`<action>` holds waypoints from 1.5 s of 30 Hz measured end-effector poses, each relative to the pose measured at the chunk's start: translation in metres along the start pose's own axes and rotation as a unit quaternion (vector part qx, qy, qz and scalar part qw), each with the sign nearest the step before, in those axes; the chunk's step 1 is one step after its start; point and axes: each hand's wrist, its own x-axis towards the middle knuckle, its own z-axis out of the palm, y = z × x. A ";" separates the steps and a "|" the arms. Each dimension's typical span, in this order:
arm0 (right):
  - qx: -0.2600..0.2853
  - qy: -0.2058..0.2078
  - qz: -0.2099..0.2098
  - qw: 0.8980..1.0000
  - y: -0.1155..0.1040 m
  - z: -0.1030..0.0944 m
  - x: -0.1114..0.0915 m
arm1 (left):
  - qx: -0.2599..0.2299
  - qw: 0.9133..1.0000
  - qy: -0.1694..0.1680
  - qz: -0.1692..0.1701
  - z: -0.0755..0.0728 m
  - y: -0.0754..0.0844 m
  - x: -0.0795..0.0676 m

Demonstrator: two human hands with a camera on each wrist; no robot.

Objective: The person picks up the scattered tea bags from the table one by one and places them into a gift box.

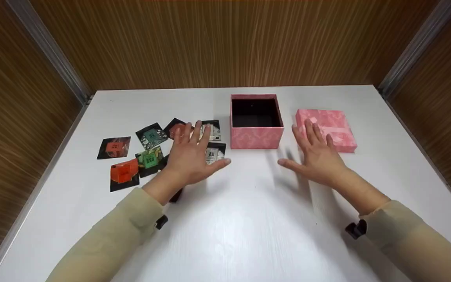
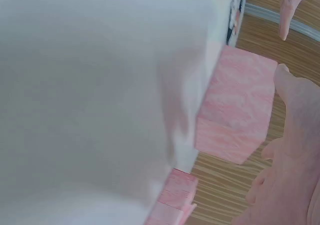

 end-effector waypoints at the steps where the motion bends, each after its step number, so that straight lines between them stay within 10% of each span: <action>1: 0.004 0.002 0.000 1.000 0.000 -0.003 0.003 | -0.001 1.000 0.001 0.001 -0.003 0.001 0.004; 21: 0.039 -0.041 0.008 0.998 -0.008 -0.027 0.085 | -0.027 0.999 -0.014 0.020 -0.027 0.022 0.089; 45: 0.093 -0.074 -0.008 0.993 -0.006 -0.013 0.098 | -0.046 0.996 -0.062 0.042 -0.024 0.024 0.098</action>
